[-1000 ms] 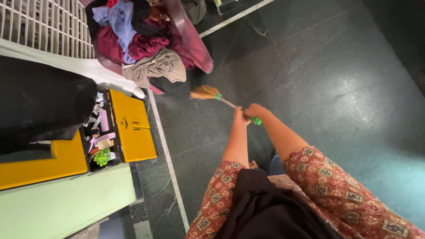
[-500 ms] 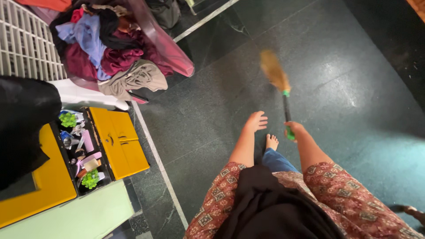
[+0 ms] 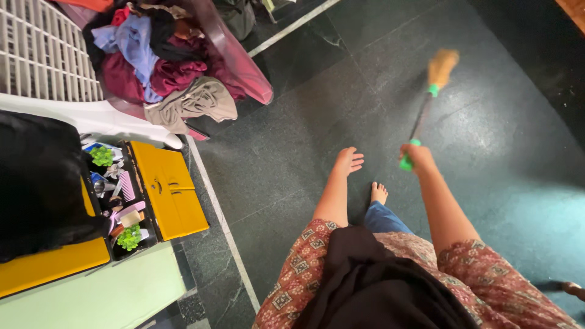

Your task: The person sweeps the floor using a broom, moving it across the dark-tiled surface around furniture and storage containers.

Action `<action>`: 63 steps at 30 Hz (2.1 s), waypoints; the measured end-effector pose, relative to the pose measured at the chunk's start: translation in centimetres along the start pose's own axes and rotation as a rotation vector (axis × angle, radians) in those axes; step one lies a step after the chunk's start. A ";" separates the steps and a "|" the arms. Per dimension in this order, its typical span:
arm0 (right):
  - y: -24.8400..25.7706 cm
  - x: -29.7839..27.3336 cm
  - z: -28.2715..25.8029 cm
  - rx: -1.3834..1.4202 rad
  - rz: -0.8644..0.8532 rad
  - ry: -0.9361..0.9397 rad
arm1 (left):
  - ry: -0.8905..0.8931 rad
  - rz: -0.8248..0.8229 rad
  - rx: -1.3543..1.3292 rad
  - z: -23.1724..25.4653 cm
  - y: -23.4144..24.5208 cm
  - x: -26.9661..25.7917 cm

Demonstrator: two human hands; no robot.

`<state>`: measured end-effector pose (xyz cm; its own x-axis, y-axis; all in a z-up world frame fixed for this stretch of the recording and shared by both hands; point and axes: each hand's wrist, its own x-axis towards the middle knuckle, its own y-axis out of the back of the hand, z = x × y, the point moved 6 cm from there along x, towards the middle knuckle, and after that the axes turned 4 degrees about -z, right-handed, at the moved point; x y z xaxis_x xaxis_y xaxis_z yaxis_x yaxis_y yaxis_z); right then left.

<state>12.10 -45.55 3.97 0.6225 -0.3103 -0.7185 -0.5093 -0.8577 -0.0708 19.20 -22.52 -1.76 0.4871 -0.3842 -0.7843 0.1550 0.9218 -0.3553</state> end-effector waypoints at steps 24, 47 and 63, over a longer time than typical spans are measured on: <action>-13.4 -3.9 15.5 -0.299 -0.573 -0.416 | 0.079 -0.163 -0.433 -9.4 3.5 -4.6; 8.0 -8.1 9.5 -0.525 0.061 0.260 | -0.216 -0.255 -0.358 -15.7 -18.4 -6.3; -10.3 -9.2 13.4 -1.095 -0.629 -0.135 | 0.245 -0.303 -0.968 -19.9 -0.6 -6.9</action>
<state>3.66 -28.38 1.98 0.4791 0.2610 -0.8381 0.6468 -0.7504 0.1361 -1.38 -21.46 -6.23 0.3385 -0.6920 -0.6376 -0.5666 0.3911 -0.7253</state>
